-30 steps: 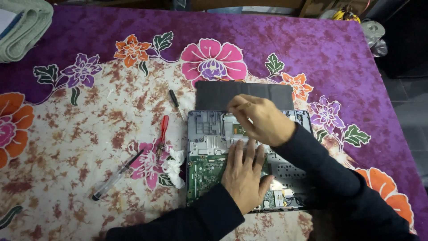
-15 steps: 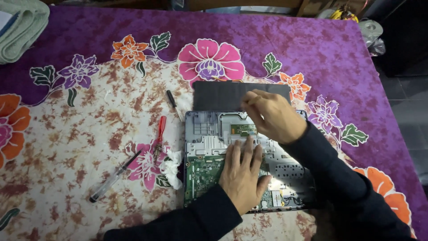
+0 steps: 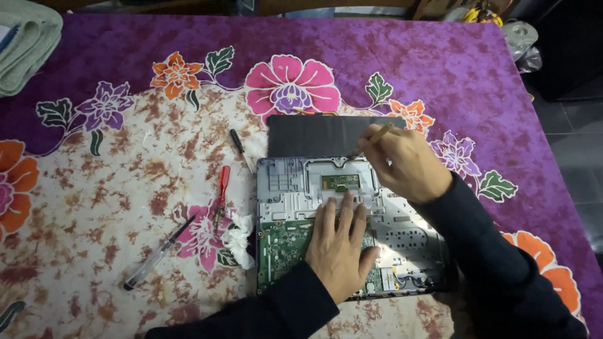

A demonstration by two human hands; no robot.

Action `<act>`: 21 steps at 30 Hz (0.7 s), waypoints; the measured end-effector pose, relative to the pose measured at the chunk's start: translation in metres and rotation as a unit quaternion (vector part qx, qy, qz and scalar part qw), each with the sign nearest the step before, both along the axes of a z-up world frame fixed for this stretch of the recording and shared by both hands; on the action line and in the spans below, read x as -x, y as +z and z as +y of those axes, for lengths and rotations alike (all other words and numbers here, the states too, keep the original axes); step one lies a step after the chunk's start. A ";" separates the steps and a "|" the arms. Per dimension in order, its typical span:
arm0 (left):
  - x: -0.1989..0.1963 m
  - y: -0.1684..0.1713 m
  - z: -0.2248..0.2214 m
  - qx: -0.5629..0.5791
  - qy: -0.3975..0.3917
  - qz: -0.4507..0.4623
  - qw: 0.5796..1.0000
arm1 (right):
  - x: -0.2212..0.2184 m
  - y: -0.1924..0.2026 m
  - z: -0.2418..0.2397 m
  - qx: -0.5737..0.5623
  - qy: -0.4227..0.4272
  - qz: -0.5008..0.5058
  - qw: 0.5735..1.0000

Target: Removing screws from a laptop motherboard, detaching the internal battery, and inspecting connectors with a probe tool.

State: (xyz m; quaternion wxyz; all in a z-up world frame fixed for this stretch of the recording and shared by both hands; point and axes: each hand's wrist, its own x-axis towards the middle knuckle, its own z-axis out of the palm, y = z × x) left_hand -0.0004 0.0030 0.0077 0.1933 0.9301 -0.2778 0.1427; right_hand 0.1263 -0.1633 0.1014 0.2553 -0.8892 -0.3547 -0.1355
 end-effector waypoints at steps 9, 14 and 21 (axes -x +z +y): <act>-0.001 -0.001 0.000 -0.008 0.001 0.000 1.000 | 0.004 -0.002 -0.012 -0.006 0.015 0.013 1.000; -0.001 -0.004 0.001 0.001 -0.006 0.003 1.000 | 0.005 -0.004 -0.029 -0.006 -0.028 0.064 0.998; -0.004 -0.010 0.002 -0.029 -0.004 -0.008 1.000 | 0.006 -0.011 -0.033 -0.010 -0.053 0.042 0.998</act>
